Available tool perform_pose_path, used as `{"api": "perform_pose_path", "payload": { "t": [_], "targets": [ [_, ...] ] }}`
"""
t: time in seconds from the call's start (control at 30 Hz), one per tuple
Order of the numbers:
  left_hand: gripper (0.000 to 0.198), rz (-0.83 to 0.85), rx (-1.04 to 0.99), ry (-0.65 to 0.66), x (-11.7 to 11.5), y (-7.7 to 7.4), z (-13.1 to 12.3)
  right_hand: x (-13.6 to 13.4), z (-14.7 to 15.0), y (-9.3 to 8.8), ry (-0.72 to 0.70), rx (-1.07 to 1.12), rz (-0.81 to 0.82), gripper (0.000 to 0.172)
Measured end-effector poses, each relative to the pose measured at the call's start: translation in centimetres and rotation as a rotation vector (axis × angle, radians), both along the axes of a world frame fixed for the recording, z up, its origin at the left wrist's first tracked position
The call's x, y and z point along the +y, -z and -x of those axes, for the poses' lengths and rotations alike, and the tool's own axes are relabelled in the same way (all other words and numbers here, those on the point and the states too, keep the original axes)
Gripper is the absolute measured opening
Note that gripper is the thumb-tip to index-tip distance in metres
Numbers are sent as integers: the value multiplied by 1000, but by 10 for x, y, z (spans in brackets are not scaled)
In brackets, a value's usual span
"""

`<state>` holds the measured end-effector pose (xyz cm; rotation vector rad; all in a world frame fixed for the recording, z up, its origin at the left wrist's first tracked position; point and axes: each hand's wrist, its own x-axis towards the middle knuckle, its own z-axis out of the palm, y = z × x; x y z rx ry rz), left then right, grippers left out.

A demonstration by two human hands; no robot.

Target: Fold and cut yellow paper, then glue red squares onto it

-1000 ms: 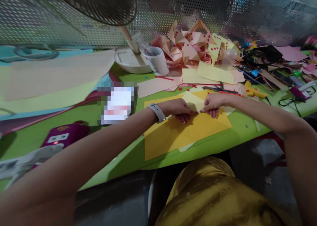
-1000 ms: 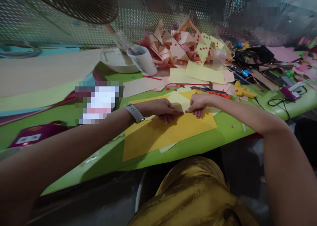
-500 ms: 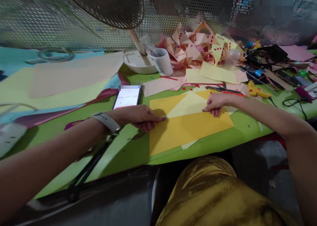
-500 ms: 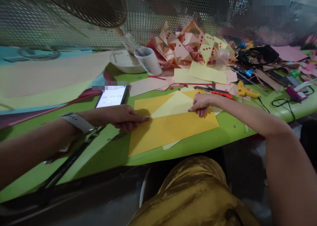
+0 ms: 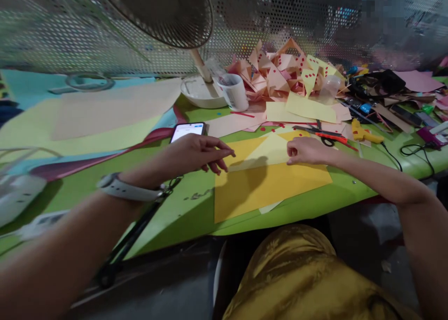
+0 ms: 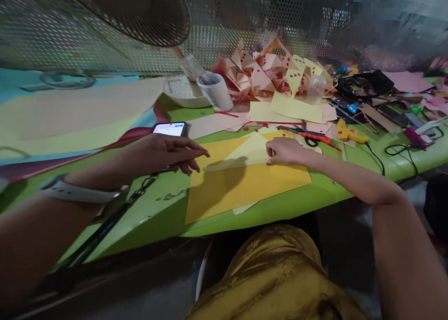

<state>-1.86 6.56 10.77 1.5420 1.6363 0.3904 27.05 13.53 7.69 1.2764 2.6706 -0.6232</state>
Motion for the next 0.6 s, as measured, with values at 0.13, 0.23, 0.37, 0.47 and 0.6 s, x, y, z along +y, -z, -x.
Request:
{"api": "perform_pose_path", "payload": {
  "t": [0.13,0.23,0.37,0.47,0.6],
  "targets": [
    [51,-102,-102,-47,-6,-6,-20,5,-1,2,-50,21,55,21],
    [48,-195,-154,-92,-6,-9,-23,10,-3,1,-52,84,58,19],
    [37,-321,-211,-168,-4,-10,-21,11,-8,-1,-19,178,47,18],
    [30,-397,-277,-267,-4,-10,-22,9,-12,0,30,239,38,19],
    [29,-481,-359,-374,-5,-9,-24,5,-14,1,66,321,-3,21]
  ]
}}
